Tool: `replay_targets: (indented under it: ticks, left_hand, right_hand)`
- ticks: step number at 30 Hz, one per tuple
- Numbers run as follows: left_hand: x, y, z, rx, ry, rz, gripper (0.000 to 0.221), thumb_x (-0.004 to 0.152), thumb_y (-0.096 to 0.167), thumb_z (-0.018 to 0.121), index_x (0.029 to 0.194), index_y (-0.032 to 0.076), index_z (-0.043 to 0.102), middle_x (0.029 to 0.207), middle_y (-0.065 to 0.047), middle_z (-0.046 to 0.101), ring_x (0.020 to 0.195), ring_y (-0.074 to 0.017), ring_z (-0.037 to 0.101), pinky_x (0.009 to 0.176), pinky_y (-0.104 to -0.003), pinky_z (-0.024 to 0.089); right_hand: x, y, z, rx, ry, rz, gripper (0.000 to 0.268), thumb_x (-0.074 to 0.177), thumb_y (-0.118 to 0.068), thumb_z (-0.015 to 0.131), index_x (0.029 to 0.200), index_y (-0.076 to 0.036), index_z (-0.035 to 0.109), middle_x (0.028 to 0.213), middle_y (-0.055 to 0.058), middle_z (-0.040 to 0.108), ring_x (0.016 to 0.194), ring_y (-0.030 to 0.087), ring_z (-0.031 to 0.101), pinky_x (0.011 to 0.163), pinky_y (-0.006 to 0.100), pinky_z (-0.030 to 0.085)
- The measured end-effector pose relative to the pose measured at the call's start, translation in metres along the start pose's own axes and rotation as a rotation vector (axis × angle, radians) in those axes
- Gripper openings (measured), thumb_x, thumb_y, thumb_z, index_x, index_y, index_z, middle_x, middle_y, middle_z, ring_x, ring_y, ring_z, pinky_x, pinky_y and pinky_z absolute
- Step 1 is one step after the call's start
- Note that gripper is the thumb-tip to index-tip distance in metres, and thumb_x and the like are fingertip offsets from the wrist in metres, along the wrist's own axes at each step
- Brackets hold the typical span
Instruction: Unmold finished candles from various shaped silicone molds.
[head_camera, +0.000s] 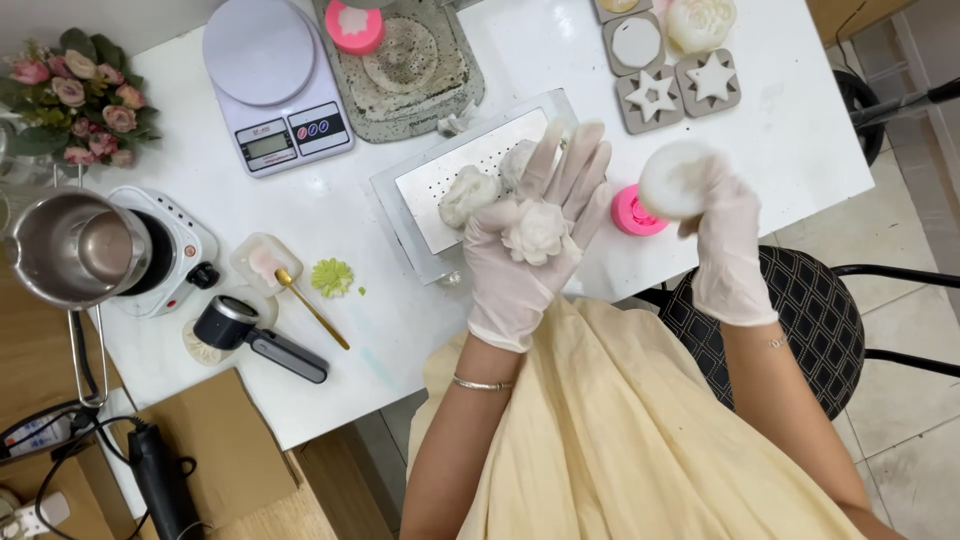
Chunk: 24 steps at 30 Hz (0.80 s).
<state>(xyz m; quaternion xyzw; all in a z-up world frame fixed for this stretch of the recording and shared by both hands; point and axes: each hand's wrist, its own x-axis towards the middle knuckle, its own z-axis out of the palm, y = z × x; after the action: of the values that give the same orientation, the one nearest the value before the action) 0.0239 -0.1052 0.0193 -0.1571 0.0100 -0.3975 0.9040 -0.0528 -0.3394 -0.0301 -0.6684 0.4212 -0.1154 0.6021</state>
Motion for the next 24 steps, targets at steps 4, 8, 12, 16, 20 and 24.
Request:
replay_targets:
  ticks: [4, 8, 12, 16, 20, 24]
  left_hand:
    - [0.007, 0.012, 0.001, -0.049, -0.033, -0.017, 0.082, 0.093, 0.025, 0.073, 0.164, 0.010, 0.035, 0.172, -0.013, 0.026, 0.161, -0.0257, 0.022, 0.136, -0.045, 0.022]
    - [0.007, 0.014, 0.005, 0.010, 0.019, -0.016, 0.095, 0.092, 0.043, 0.077, 0.169, 0.016, 0.028, 0.175, -0.013, 0.023, 0.162, -0.0257, 0.021, 0.132, -0.045, 0.023]
    - [0.003, 0.014, 0.009, 0.066, 0.028, -0.013, 0.099, 0.093, 0.055, 0.073, 0.172, 0.021, 0.023, 0.175, -0.013, 0.022, 0.162, -0.0255, 0.022, 0.131, -0.043, 0.025]
    - [0.001, 0.015, 0.014, 0.103, 0.040, 0.017, 0.098, 0.094, 0.060, 0.069, 0.171, 0.024, 0.022, 0.175, -0.013, 0.022, 0.161, -0.0262, 0.022, 0.131, -0.042, 0.024]
    - [-0.002, 0.016, 0.020, 0.123, 0.056, 0.057, 0.097, 0.094, 0.062, 0.067, 0.172, 0.027, 0.020, 0.175, -0.011, 0.021, 0.162, -0.0261, 0.021, 0.132, -0.041, 0.024]
    - [-0.004, 0.010, 0.024, 0.191, 0.041, 0.073, 0.098, 0.094, 0.067, 0.063, 0.173, 0.027, 0.018, 0.175, -0.012, 0.021, 0.161, -0.0253, 0.020, 0.132, -0.042, 0.023]
  right_hand:
    - [-0.023, 0.047, 0.010, -0.355, -0.157, 0.234, 0.038, 0.098, -0.035, 0.069, 0.110, 0.001, 0.062, 0.081, 0.007, 0.068, 0.059, 0.011, 0.056, 0.054, 0.024, 0.045]
    - [-0.011, 0.117, 0.025, -0.179, -0.360, 0.346, 0.036, 0.098, -0.027, 0.066, 0.117, 0.003, 0.068, 0.090, 0.007, 0.073, 0.066, 0.014, 0.064, 0.058, 0.027, 0.050]
    - [0.010, 0.158, 0.030, -0.039, -0.443, 0.186, 0.033, 0.097, -0.021, 0.069, 0.119, 0.003, 0.065, 0.098, 0.005, 0.075, 0.083, 0.011, 0.069, 0.070, 0.025, 0.056]
    - [-0.030, 0.063, 0.020, -0.418, -0.407, -0.077, 0.035, 0.101, -0.024, 0.063, 0.121, 0.005, 0.064, 0.095, 0.004, 0.076, 0.086, 0.008, 0.071, 0.074, 0.025, 0.055]
    - [-0.072, -0.019, 0.023, -0.451, -0.185, -0.306, 0.037, 0.101, -0.025, 0.079, 0.125, 0.001, 0.068, 0.104, 0.009, 0.070, 0.093, 0.017, 0.063, 0.086, 0.031, 0.053]
    - [-0.115, -0.099, 0.056, -0.130, -0.294, -0.799, 0.091, 0.077, -0.028, 0.093, 0.148, -0.005, 0.040, 0.131, 0.006, 0.058, 0.123, 0.018, 0.059, 0.108, 0.034, 0.051]
